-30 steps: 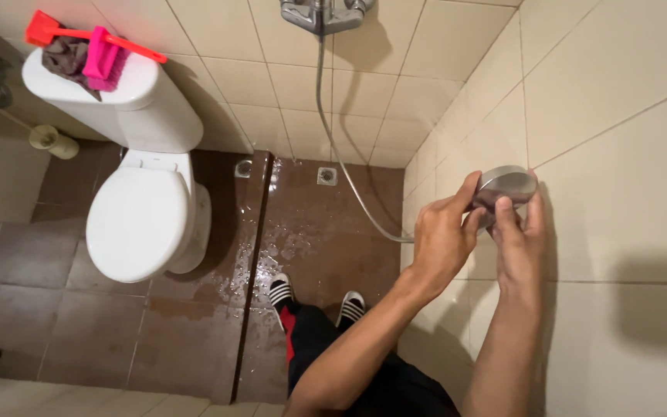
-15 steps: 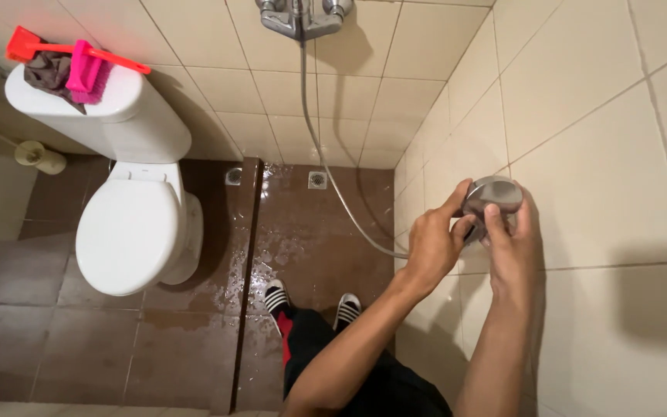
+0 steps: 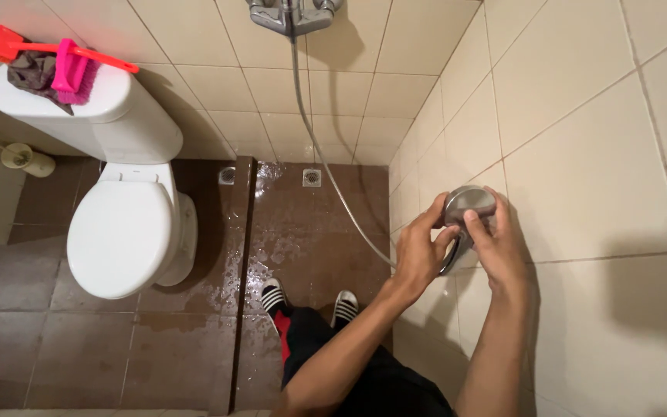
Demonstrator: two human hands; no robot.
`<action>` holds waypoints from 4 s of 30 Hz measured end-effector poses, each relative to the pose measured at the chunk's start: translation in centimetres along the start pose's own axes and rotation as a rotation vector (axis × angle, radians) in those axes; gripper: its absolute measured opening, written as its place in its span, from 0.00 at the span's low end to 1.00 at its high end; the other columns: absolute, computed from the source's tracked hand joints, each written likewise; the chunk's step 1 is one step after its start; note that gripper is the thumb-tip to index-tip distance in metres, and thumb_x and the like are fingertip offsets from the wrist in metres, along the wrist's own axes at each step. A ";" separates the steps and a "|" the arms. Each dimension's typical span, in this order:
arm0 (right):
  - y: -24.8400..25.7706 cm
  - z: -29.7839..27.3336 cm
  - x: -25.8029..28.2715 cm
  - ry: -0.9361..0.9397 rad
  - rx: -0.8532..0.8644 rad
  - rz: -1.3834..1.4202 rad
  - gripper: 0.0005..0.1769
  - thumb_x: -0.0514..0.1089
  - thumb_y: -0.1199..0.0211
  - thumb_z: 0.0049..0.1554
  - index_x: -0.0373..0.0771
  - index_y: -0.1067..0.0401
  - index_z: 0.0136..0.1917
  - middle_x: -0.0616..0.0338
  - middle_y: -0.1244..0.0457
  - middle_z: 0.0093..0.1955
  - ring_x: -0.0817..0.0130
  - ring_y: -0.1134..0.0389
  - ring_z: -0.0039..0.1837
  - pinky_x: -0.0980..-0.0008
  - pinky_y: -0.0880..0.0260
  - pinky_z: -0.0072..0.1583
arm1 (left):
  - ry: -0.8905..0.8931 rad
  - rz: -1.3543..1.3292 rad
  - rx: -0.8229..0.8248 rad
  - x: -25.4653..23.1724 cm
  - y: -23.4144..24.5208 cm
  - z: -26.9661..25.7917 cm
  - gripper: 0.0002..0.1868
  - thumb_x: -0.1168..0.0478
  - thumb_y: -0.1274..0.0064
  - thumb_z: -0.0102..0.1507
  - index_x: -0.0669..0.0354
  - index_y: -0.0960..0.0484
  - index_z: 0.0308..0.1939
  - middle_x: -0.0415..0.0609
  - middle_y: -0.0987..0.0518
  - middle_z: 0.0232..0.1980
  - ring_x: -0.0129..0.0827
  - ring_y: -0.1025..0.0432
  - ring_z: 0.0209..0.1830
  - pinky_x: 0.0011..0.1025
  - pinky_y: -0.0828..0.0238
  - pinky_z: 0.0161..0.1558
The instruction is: Inspecting and cleaning a handheld shower head while water is running.
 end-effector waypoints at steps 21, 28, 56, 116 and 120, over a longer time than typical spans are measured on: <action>-7.3 0.7 5.0 0.213 0.240 0.288 0.47 0.43 0.37 0.60 0.40 0.60 0.84 0.50 0.38 0.64 0.63 0.37 0.67 0.60 0.34 0.67 | -0.250 0.180 -0.404 -0.9 6.0 1.7 0.31 0.70 0.36 0.58 0.54 0.23 0.66 0.50 0.20 0.50 0.45 0.26 0.51 0.40 0.33 0.56; -9.1 3.4 2.5 0.249 0.285 0.229 0.42 0.43 0.35 0.59 0.33 0.53 0.79 0.51 0.42 0.68 0.62 0.38 0.71 0.60 0.33 0.66 | -0.146 0.158 -0.368 0.2 7.3 1.5 0.32 0.71 0.38 0.59 0.55 0.24 0.68 0.53 0.19 0.48 0.48 0.25 0.47 0.40 0.31 0.51; -3.6 -0.6 9.4 0.490 0.052 0.284 0.39 0.29 0.32 0.56 0.32 0.48 0.75 0.51 0.40 0.65 0.66 0.34 0.65 0.68 0.27 0.63 | -0.344 -0.118 -0.144 -3.8 5.0 5.3 0.31 0.74 0.39 0.61 0.53 0.24 0.68 0.53 0.19 0.51 0.40 0.24 0.51 0.35 0.27 0.55; -24.7 0.8 18.4 0.337 0.171 0.204 0.37 0.36 0.39 0.60 0.34 0.45 0.80 0.48 0.34 0.65 0.68 0.32 0.64 0.70 0.32 0.64 | 0.115 -0.450 -0.100 2.1 26.4 10.9 0.11 0.70 0.35 0.60 0.67 0.17 0.45 0.42 0.17 0.38 0.21 0.24 0.40 0.23 0.25 0.45; -25.9 0.5 19.0 0.324 0.131 0.248 0.36 0.35 0.39 0.59 0.32 0.44 0.79 0.50 0.35 0.68 0.68 0.33 0.68 0.70 0.34 0.67 | 0.075 -0.477 -0.136 1.4 27.5 11.3 0.15 0.71 0.36 0.59 0.65 0.17 0.49 0.42 0.21 0.36 0.21 0.27 0.39 0.24 0.26 0.44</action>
Point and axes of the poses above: each hand's wrist, its own z-axis towards the middle knuckle, its own y-axis out of the back of the hand, x = y × z, the point moved 1 cm from there along z, towards the middle knuckle
